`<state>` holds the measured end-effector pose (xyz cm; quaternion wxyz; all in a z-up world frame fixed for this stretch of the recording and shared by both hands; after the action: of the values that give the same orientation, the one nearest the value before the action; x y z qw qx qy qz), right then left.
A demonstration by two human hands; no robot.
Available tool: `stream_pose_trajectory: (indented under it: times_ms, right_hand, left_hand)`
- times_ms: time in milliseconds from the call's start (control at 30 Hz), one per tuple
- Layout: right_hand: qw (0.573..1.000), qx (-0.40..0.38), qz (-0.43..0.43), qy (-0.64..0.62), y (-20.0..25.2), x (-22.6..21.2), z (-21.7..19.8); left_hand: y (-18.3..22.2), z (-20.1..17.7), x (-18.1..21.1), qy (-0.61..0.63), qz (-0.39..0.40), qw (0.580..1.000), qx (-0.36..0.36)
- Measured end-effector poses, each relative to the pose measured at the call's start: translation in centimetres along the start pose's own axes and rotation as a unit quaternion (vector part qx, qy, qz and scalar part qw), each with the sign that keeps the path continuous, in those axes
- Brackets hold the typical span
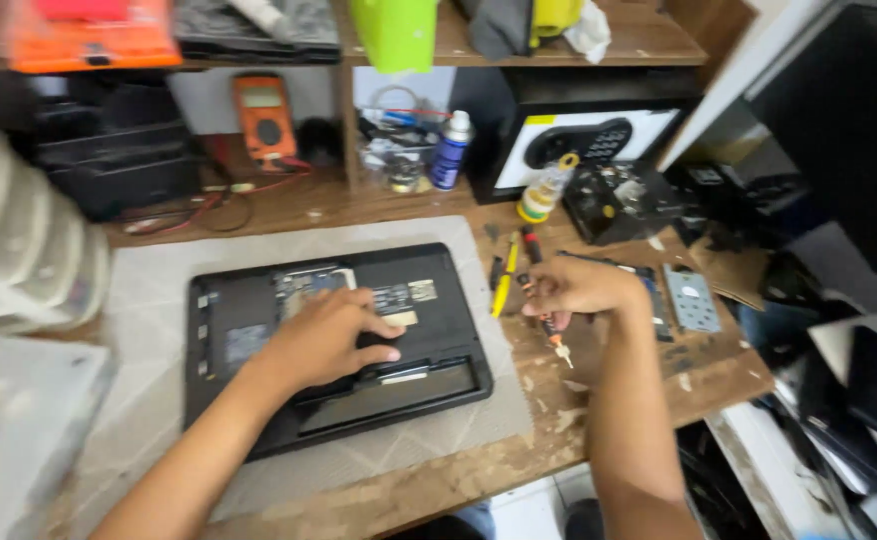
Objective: The person is disassembling a laptop by removing the keyboard, unscrewing internal components, and extracting modules like the hard drive.
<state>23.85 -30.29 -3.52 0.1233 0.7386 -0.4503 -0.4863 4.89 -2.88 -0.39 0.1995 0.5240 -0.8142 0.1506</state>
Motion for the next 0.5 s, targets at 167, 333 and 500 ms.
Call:
stream_pose_trajectory:
  times_ms: [167, 333, 500]
  right_hand:
    - [0.964, 0.055, -0.229, -0.127, 0.9, -6.6, 2.1]
    - [0.901, 0.1, -0.361, -0.218, 0.5, -11.5, 6.5]
    - [0.861, 0.181, -0.431, -0.203, 1.9, -14.3, 10.3]
  left_hand:
    - [1.5, 0.0, 0.3, -0.018, 0.016, 0.999, 0.025]
    - [2.6, 0.8, -1.4, 0.004, 0.029, 0.995, 0.09]
    - [2.4, 1.1, -2.2, 0.057, 0.03, 0.992, 0.11]
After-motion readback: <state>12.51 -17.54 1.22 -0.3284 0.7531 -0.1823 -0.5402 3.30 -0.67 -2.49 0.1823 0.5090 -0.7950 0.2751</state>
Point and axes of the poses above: each hand's wrist, its own y-axis away from the middle knuckle, its own z-axis out of the palm, x = y × z, the point moved 6 cm from there along -y, towards the middle knuckle, and after that the axes turned 10 degrees about z, right-handed, at the moved point
